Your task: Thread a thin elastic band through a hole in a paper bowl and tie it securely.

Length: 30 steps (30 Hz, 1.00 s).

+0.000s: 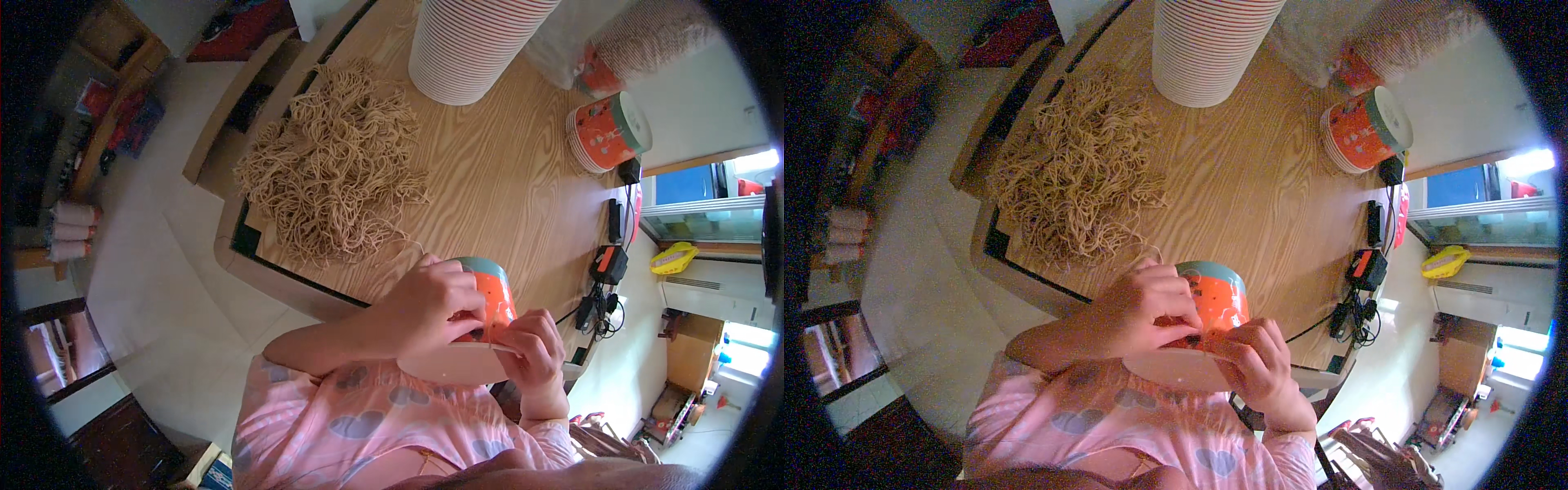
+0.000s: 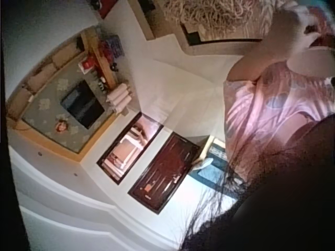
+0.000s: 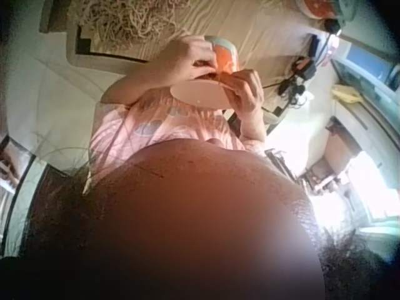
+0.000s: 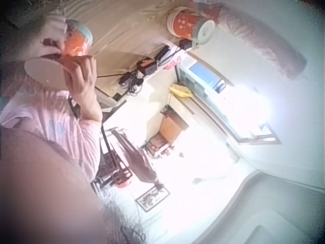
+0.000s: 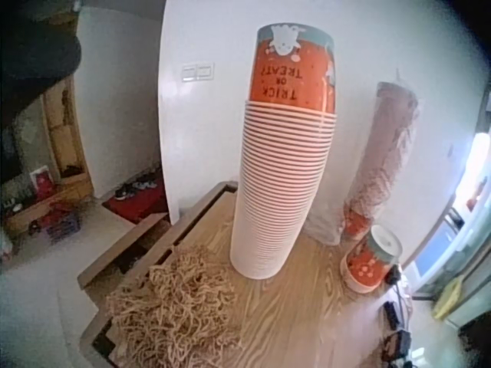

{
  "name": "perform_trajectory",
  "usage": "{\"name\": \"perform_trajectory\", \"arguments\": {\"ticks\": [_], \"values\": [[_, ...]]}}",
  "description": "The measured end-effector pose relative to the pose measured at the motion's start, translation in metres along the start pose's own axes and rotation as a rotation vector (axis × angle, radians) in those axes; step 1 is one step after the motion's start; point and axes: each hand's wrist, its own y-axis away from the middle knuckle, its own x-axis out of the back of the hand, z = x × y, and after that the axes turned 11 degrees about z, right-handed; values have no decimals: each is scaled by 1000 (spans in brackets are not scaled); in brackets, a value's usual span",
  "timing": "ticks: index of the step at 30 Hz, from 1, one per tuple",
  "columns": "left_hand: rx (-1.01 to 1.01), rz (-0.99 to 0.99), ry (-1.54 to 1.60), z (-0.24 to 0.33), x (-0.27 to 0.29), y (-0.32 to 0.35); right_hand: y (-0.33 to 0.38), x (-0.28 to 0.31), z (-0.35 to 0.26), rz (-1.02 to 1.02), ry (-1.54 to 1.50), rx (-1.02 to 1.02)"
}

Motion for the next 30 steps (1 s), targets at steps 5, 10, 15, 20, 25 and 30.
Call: {"name": "perform_trajectory", "arguments": {"ticks": [5, 10, 15, 20, 25, 30], "values": [[-27, -14, 45, -2, 1, -2, -6, 11, -1, -33, -181, -321], [-34, -45, 37, 0, 0, -7, -24, 10, 11, -202, -279, -391], [-77, -11, 32, -3, 2, -3, -17, 10, 18, -196, -292, -409], [-145, -26, 15, -1, 10, 1, -15, 15, 21, -256, -319, -409], [-93, -7, -45, -3, 9, 4, -19, 15, -1, -62, -60, -338], [-123, 1, -14, 0, 7, -4, -13, 9, -1, -121, 23, -29]]}}
